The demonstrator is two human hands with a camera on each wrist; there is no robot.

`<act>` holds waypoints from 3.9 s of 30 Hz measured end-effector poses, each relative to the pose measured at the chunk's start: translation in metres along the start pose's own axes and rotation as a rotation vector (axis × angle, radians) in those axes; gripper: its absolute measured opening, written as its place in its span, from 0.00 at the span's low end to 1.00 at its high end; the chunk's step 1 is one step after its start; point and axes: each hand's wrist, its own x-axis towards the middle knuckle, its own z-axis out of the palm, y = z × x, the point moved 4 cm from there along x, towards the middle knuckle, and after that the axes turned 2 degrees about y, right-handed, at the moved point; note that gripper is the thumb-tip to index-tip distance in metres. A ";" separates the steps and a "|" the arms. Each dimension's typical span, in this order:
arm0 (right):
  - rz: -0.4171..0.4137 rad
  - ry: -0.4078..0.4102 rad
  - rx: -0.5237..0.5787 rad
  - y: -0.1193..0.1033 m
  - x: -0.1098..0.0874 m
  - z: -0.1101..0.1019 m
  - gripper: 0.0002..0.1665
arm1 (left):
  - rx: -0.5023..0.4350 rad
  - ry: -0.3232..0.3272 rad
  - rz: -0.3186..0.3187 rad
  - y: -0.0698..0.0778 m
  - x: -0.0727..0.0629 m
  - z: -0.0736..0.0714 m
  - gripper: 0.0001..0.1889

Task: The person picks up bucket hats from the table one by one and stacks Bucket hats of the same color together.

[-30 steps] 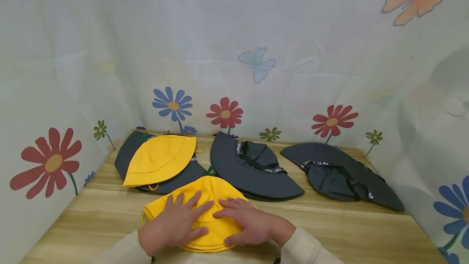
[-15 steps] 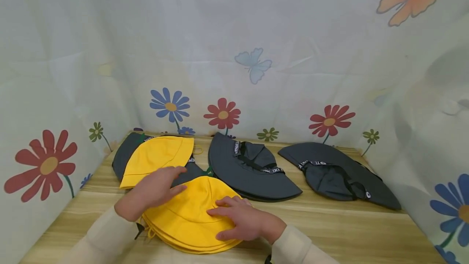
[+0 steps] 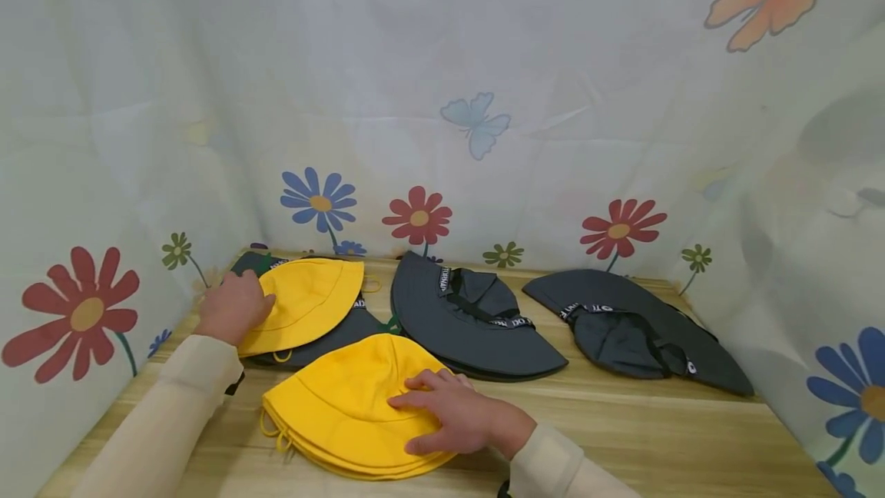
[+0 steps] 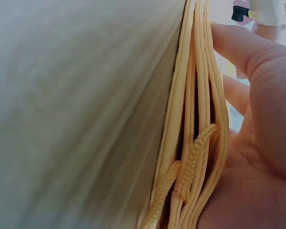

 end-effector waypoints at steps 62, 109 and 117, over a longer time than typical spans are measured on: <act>0.025 0.009 0.044 -0.003 -0.002 0.000 0.34 | -0.521 0.292 0.273 0.076 -0.037 -0.070 0.20; -0.064 0.297 0.660 0.049 -0.043 -0.060 0.17 | -0.727 0.278 0.509 0.161 -0.123 -0.153 0.17; 0.018 0.566 0.491 0.064 -0.099 -0.144 0.15 | -0.749 0.173 0.564 0.166 -0.132 -0.154 0.14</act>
